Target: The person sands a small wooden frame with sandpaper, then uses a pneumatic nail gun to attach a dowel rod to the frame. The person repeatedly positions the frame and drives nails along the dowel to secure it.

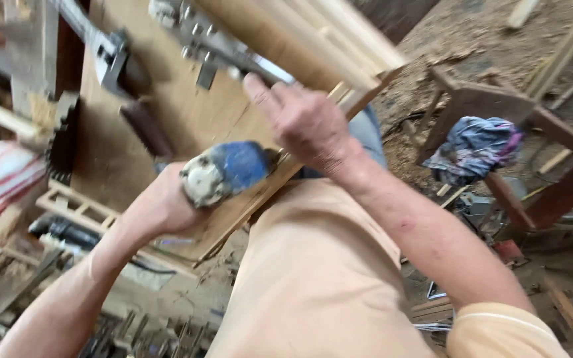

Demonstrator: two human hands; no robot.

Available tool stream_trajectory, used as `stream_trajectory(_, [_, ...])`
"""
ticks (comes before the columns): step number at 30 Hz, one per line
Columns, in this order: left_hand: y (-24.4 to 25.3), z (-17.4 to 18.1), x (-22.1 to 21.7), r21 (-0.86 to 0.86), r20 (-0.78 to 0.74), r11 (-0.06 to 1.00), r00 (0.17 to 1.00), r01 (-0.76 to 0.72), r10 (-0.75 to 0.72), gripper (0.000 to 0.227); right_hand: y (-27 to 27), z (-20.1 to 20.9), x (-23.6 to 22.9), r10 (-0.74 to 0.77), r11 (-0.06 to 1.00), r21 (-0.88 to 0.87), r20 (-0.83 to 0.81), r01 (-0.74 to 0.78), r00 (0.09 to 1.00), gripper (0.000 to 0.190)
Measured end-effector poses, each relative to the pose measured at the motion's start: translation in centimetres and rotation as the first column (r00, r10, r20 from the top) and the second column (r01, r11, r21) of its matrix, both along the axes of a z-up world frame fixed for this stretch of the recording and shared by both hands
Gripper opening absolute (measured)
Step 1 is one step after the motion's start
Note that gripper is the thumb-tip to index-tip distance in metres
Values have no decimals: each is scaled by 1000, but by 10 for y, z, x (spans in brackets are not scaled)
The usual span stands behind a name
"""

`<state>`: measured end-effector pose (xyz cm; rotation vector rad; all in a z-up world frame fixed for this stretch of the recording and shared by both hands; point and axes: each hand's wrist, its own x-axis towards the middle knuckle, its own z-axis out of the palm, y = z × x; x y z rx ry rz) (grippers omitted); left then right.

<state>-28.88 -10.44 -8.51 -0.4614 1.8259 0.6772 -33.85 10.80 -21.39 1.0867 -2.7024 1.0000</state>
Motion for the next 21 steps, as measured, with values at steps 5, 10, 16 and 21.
stream_trajectory(5, [-10,-2,11,100,-62,984,988,147,-142,7,7,-9,2,88,987,133,9,-89,996,58])
stream_trajectory(10, [-4,3,6,49,11,991,992,126,-127,11,6,-4,-1,72,987,146,-5,-71,997,55])
stream_trajectory(16, [-19,41,15,2,14,997,997,74,-74,17,0,11,-6,121,989,83,37,-124,992,48])
stream_trajectory(21, [-65,60,83,-13,85,965,961,-262,263,11,-2,21,-7,182,983,-30,51,-181,982,35])
